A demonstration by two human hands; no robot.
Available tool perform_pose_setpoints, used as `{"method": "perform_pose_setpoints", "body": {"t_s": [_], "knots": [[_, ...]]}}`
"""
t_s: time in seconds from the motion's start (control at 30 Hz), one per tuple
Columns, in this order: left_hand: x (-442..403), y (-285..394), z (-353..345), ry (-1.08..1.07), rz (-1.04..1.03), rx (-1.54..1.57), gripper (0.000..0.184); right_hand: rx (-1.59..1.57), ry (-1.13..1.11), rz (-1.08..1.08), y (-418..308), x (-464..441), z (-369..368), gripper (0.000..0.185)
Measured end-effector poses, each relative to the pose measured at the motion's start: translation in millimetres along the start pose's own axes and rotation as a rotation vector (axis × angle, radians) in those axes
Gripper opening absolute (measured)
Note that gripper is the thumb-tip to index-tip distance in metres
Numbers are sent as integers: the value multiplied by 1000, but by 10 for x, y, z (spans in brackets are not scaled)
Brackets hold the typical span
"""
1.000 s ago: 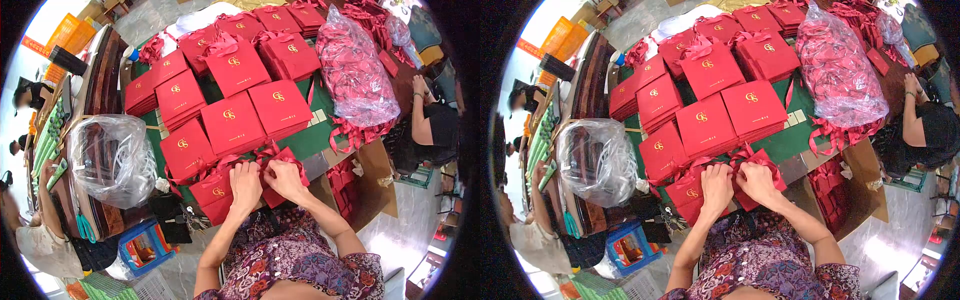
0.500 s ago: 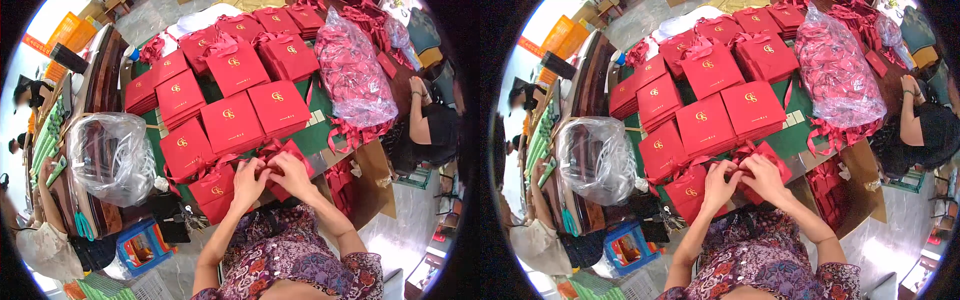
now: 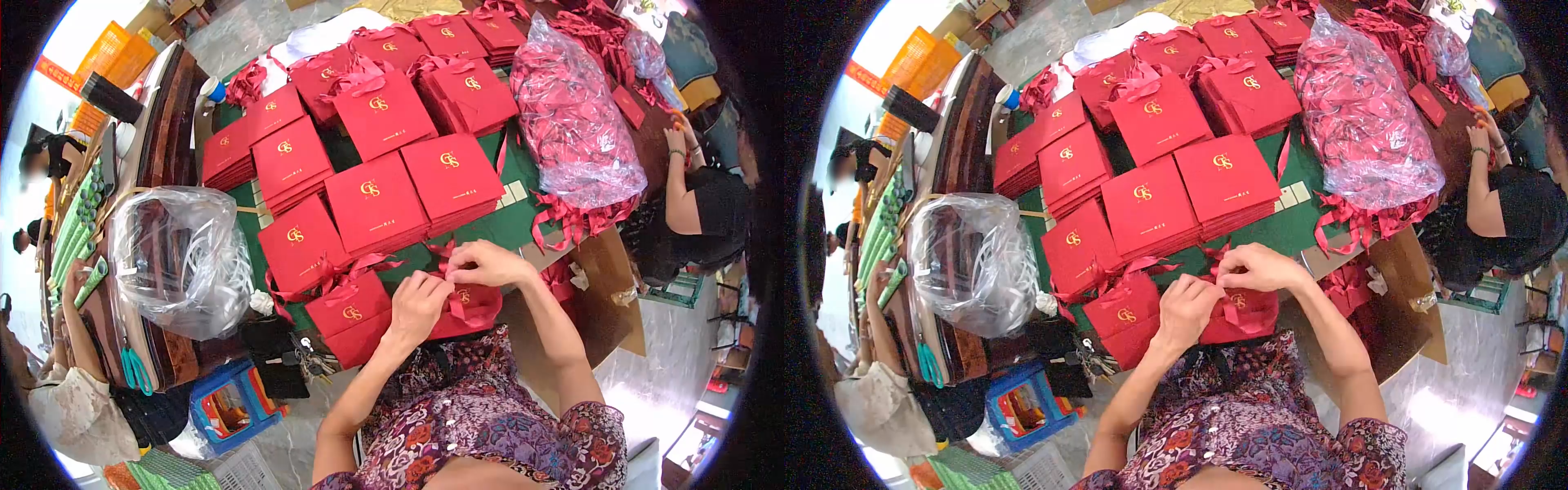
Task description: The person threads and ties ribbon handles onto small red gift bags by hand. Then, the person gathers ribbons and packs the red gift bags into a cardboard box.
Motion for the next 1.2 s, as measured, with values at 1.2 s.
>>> {"method": "perform_pose_setpoints", "body": {"t_s": [1.2], "knots": [[-250, -286, -472, -71, 608, 116, 18, -117, 661, -360, 190, 255, -121, 15]]}}
Point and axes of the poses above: each hand's wrist, its own x-axis away from the middle knuckle, its own z-axis out of the back of the hand, y = z × x, the point moved 2 cm from there along -x, towards the middle knuckle, and after that the axes turned 5 degrees about z, right-handed, at the moved point
